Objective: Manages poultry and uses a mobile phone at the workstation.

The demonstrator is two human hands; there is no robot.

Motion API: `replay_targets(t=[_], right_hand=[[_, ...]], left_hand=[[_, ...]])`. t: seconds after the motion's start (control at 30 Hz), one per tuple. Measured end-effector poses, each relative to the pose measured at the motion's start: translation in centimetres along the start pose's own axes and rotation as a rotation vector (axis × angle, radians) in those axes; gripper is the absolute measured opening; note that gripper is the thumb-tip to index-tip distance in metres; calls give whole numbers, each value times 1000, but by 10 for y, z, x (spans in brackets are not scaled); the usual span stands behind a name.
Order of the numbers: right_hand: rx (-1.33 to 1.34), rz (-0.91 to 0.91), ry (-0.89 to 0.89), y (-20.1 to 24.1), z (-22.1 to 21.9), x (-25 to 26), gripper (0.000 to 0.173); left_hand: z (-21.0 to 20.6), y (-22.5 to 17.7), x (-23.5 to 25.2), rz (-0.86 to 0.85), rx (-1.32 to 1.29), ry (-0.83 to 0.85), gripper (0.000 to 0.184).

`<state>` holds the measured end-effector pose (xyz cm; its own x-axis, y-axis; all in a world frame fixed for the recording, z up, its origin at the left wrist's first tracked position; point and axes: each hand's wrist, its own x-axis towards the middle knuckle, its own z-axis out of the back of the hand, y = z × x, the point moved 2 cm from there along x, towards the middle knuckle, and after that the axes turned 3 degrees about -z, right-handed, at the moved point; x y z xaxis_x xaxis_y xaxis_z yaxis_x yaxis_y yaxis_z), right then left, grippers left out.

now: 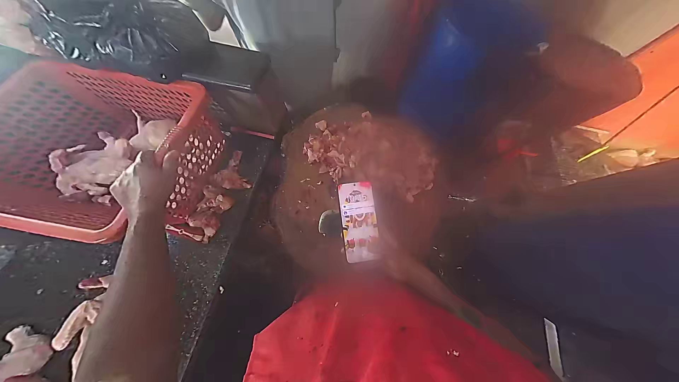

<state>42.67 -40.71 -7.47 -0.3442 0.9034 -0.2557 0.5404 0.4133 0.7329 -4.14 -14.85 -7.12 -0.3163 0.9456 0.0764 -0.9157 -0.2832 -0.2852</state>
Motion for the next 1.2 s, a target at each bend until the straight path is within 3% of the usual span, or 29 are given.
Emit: replay_targets(t=[0.1,0.23,0.47,0.73,1.2], right_hand=[[2,-27,95,-2,0,1,91],[-115,-83,40,2,-6,-3,88],[-251,-126,-39,2,-11,-6,84],[-313,-147,-14,-7,-6,-6,80],[-145,-27,-49,-13,1,-18,82]], left_hand=[[7,13,7,30,-183,159,88],[24,-2,0,88,-385,281,74],[29,-11,5,50,-246,282,74],[15,7,19,37,-188,259,83],[14,1,11,77,-245,253,87]])
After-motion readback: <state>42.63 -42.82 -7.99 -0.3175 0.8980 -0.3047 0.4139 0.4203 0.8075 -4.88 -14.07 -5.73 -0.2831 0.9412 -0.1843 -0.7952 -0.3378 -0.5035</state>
